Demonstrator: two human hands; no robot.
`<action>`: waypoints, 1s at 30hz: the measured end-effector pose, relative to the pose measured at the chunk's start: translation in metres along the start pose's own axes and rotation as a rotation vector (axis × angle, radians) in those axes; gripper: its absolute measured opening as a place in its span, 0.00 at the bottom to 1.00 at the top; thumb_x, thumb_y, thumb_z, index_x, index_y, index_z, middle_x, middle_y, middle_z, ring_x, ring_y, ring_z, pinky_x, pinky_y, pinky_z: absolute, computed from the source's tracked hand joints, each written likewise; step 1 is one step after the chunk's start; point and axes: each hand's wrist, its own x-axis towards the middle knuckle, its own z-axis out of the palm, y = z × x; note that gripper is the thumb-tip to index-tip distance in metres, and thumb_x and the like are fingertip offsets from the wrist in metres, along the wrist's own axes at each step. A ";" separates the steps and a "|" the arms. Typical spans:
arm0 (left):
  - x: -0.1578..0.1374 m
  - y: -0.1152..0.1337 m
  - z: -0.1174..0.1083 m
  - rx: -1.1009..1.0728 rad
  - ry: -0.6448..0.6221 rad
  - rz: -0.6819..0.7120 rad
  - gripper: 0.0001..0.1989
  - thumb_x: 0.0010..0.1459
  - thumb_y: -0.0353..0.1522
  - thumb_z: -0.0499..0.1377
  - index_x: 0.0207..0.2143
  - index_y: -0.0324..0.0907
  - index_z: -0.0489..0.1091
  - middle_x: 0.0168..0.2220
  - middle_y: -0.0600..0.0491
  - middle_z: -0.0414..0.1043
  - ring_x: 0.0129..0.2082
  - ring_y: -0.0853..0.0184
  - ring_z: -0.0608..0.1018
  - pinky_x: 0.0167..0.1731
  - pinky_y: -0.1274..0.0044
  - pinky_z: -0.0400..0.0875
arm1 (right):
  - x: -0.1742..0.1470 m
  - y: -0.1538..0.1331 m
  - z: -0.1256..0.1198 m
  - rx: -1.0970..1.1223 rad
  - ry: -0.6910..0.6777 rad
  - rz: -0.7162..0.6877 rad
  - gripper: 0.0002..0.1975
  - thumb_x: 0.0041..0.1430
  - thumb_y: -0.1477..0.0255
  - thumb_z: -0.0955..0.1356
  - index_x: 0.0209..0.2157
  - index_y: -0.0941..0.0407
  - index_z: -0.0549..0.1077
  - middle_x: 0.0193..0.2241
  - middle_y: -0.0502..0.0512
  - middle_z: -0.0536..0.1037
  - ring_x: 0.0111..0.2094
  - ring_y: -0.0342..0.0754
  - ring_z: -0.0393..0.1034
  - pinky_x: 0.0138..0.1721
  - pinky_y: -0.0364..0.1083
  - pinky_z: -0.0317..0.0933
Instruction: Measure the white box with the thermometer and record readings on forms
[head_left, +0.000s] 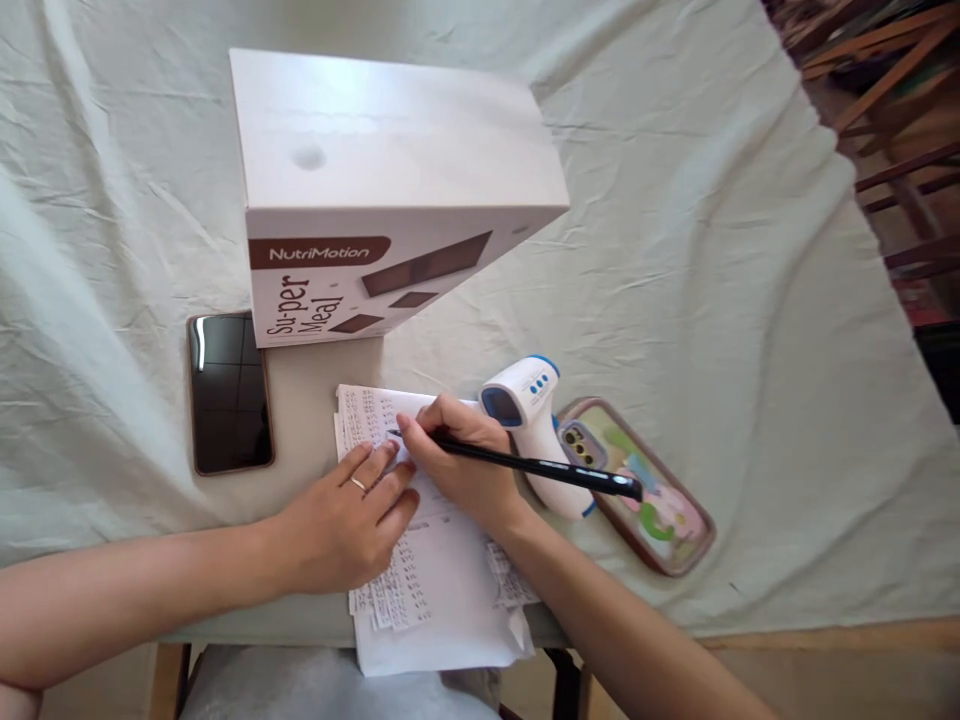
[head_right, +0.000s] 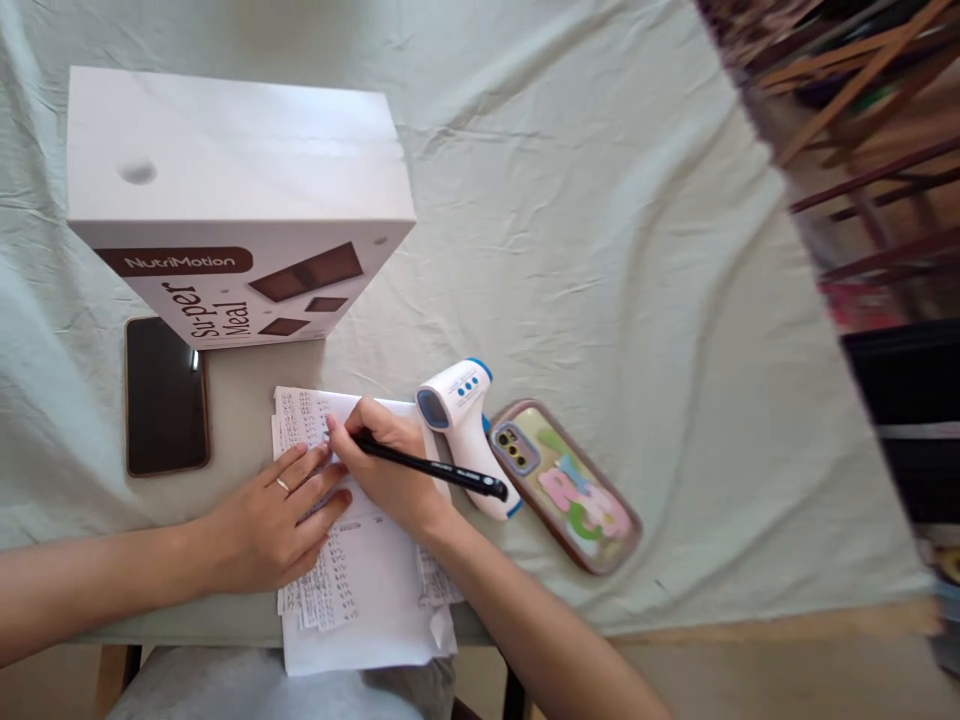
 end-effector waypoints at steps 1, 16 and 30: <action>0.000 0.000 0.000 -0.004 0.001 -0.002 0.15 0.59 0.31 0.52 0.45 0.32 0.71 0.48 0.40 0.76 0.51 0.51 0.77 0.51 0.64 0.74 | 0.000 0.000 0.000 -0.006 -0.001 -0.013 0.17 0.58 0.71 0.67 0.19 0.53 0.59 0.13 0.42 0.63 0.15 0.38 0.56 0.18 0.39 0.54; 0.001 -0.003 -0.001 -0.040 -0.037 0.018 0.17 0.60 0.31 0.52 0.47 0.30 0.69 0.51 0.36 0.73 0.54 0.49 0.75 0.53 0.62 0.72 | 0.001 -0.002 -0.002 -0.028 -0.005 0.041 0.17 0.57 0.71 0.65 0.18 0.52 0.55 0.13 0.44 0.61 0.16 0.39 0.55 0.18 0.40 0.54; 0.003 -0.004 -0.002 -0.029 -0.027 0.021 0.16 0.60 0.31 0.52 0.47 0.30 0.70 0.50 0.37 0.74 0.53 0.48 0.75 0.52 0.62 0.74 | 0.003 -0.005 -0.002 -0.013 -0.009 0.065 0.16 0.57 0.71 0.64 0.18 0.53 0.55 0.14 0.43 0.60 0.16 0.39 0.53 0.19 0.41 0.52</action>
